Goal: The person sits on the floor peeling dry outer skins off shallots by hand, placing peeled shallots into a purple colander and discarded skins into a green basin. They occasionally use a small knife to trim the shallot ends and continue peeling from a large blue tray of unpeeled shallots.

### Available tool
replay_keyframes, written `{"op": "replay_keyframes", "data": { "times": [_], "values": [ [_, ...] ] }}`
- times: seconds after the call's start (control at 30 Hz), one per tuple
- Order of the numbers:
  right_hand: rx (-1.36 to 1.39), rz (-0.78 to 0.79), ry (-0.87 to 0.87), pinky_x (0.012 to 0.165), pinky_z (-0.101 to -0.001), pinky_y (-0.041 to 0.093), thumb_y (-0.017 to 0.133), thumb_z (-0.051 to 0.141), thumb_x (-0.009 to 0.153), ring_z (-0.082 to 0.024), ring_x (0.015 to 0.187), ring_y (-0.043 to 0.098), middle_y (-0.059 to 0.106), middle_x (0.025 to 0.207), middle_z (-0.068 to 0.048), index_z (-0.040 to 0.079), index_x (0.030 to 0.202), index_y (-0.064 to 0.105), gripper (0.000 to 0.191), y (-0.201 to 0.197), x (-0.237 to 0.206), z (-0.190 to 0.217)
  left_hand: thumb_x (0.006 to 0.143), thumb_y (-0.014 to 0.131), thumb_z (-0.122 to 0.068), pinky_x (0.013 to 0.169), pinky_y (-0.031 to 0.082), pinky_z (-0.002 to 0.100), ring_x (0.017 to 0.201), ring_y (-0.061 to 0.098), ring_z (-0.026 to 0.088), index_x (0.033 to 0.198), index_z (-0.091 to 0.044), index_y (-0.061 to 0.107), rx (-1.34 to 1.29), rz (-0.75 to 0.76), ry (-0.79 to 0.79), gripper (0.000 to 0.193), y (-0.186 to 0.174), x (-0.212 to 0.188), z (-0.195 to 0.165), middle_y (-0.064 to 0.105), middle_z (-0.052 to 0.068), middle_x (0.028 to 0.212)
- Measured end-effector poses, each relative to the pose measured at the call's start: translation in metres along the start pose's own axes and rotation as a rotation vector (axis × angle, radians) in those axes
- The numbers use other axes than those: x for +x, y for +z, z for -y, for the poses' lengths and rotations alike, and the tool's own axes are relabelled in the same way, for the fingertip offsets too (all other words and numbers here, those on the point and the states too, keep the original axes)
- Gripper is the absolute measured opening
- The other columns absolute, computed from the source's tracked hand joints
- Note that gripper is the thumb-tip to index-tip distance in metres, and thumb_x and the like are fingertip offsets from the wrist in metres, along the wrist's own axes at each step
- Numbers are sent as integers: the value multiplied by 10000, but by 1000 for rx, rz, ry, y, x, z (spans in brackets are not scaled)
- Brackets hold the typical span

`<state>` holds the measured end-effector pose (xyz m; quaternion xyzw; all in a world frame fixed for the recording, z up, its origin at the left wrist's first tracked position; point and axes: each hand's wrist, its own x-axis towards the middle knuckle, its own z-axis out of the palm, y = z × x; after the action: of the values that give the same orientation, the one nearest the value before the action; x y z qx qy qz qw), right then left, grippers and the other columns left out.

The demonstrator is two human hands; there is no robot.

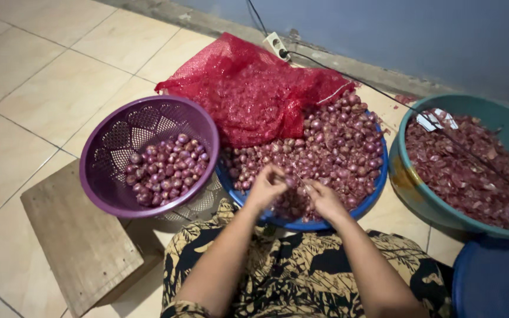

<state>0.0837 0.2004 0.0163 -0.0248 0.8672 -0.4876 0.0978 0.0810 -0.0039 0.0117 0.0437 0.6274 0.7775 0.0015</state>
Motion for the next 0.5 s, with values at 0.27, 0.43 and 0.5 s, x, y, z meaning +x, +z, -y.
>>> {"op": "replay_keyframes", "data": {
  "times": [0.27, 0.43, 0.5],
  "values": [
    [-127, -144, -50, 724, -324, 570, 772, 226, 869, -174, 765, 706, 758, 868, -67, 108, 1117, 725, 278, -7, -14, 0, 595, 893, -84, 797, 510, 461, 956, 586, 314, 986, -72, 664, 1109, -694, 436, 454, -87, -22, -124, 618, 154, 1030],
    [-183, -100, 103, 734, -340, 567, 750, 220, 895, -200, 778, 707, 768, 872, -94, 179, 1210, 739, 318, 1, -21, 12, 654, 831, -148, 766, 519, 518, 1039, 581, 361, 1142, -71, 698, 1484, -341, 233, 512, -45, -15, -76, 619, 170, 1139],
    [-93, -130, -75, 792, -320, 568, 735, 207, 871, -166, 875, 730, 773, 1004, -65, 173, 1230, 717, 361, 3, -20, 7, 911, 641, -103, 858, 571, 494, 1097, 647, 337, 1118, -125, 718, 1515, -145, 88, 223, -28, -10, -40, 670, 112, 1181]
  ]
}}
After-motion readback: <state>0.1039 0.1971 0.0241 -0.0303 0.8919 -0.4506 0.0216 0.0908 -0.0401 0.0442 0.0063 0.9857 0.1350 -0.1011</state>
